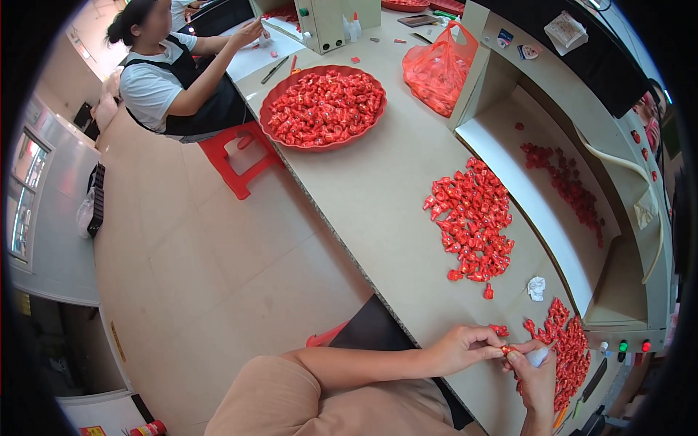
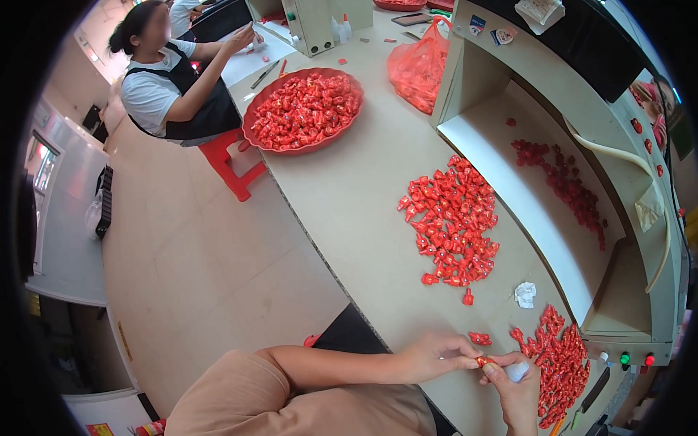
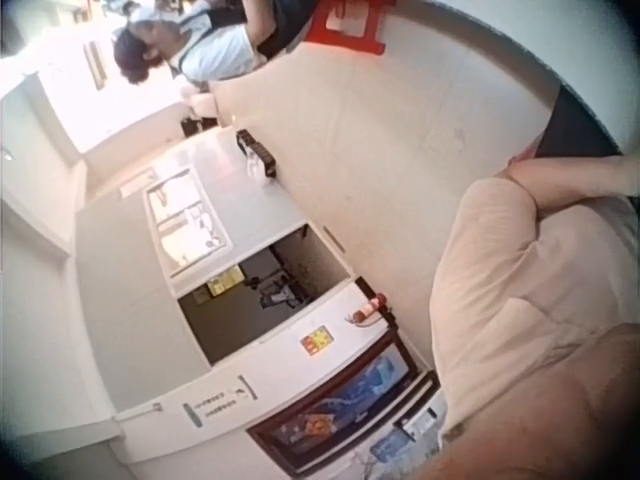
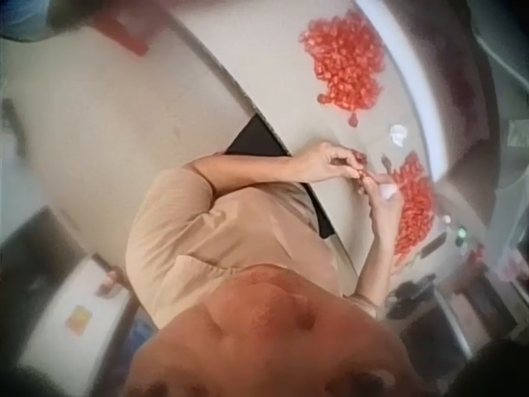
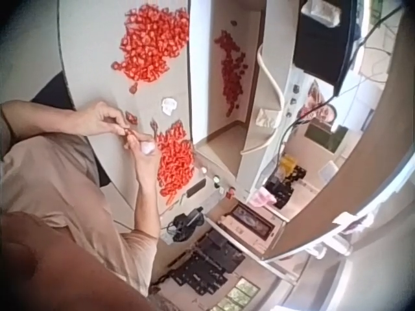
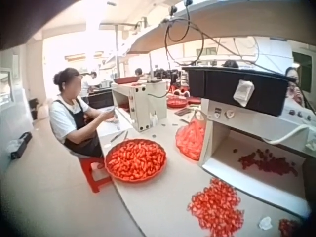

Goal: The person applies glue to small red plastic toy parts with a glue bottle.

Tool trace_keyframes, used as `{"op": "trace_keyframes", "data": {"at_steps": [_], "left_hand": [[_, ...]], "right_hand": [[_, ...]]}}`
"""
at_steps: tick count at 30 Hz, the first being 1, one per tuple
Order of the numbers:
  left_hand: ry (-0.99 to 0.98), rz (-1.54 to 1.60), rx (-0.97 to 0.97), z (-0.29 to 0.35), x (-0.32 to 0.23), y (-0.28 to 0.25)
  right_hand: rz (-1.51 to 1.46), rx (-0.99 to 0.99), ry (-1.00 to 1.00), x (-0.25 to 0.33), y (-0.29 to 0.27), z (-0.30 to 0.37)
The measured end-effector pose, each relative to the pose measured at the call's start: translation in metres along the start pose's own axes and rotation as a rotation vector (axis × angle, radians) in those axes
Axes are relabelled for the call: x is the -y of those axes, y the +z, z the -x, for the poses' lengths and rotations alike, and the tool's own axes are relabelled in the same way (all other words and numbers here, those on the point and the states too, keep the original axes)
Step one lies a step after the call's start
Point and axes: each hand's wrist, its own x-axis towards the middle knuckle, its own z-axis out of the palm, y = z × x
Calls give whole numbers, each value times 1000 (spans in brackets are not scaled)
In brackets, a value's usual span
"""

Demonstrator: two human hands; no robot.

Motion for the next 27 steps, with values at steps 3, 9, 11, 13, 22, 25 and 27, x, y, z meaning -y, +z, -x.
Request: {"op": "trace_keyframes", "data": {"at_steps": [3, 9, 11, 13, 22, 25, 27], "left_hand": [[-11, -18, -7, 0, -1, -2], [-15, 47, -21, 3, 6, 6], [-11, -29, -16, 4, 4, 5], [-49, 35, -5, 6, 8, 6], [-44, 38, -35, 0, -6, -2], [-79, 22, -27, -6, -9, -2], [-109, 47, -29, -11, -10, 2]], "right_hand": [[25, -24, 16, 4, 2, 3], [27, 37, -34, 5, -4, 11], [93, 52, -22, 12, -1, 15], [103, 32, -33, 13, 2, 20], [-194, 24, -78, -11, 5, 0], [-199, 5, -84, -12, 4, -2], [-263, 26, -130, -18, -1, 2]]}}
